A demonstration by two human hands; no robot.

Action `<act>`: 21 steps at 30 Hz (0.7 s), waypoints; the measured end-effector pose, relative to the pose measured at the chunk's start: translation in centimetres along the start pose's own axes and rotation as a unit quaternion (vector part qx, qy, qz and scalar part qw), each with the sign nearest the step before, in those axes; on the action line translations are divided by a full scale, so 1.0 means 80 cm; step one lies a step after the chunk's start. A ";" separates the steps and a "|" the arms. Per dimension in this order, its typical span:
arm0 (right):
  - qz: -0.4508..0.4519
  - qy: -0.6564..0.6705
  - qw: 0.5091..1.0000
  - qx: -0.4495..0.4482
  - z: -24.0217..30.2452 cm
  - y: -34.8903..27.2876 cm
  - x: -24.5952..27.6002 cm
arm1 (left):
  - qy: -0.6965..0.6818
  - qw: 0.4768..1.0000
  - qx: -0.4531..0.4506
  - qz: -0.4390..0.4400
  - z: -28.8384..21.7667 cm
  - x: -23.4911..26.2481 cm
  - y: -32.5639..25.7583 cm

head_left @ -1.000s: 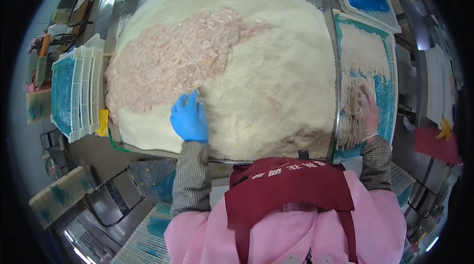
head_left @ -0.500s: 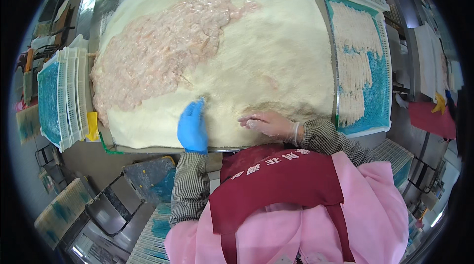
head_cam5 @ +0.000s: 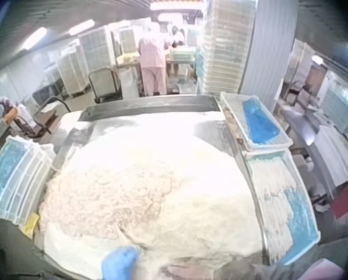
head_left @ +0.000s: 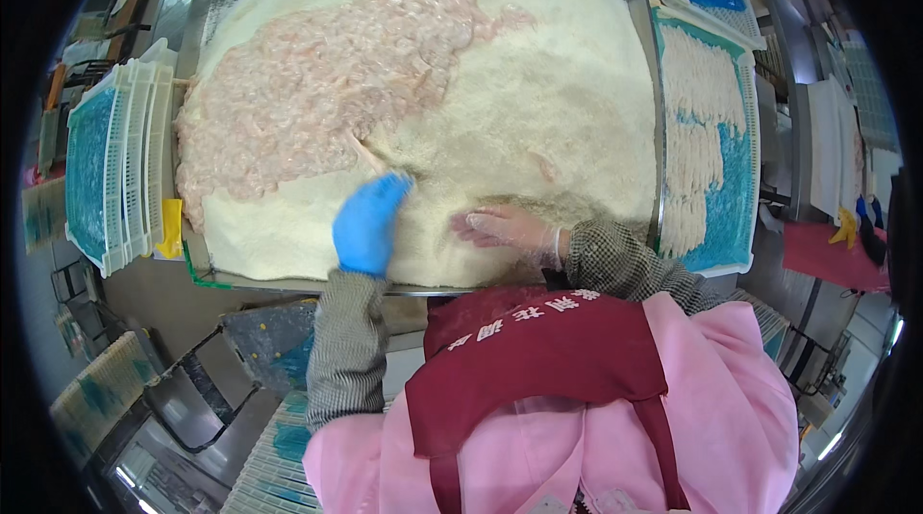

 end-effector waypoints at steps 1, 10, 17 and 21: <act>-0.011 -0.003 1.000 0.006 0.003 -0.001 0.005 | 0.040 0.997 -0.041 0.044 -0.013 -0.007 -0.018; -0.092 0.033 0.994 0.049 0.046 -0.016 0.005 | -0.145 0.978 0.130 -0.081 -0.029 -0.030 -0.093; -0.065 0.297 0.953 0.003 0.050 0.050 -0.034 | -0.118 0.970 0.140 -0.157 -0.045 -0.069 0.003; -0.017 0.389 0.919 0.065 0.089 0.046 -0.055 | 0.000 0.977 0.041 -0.208 -0.063 -0.087 0.036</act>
Point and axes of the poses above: each hand's wrist, its own y-axis towards the middle knuckle, its own x-axis out of the back of the hand, z = x × y, the point moved 4 cm from there along y, towards the middle knuckle, and after that the axes turned 1 degree about -x, right-handed, at the moved point
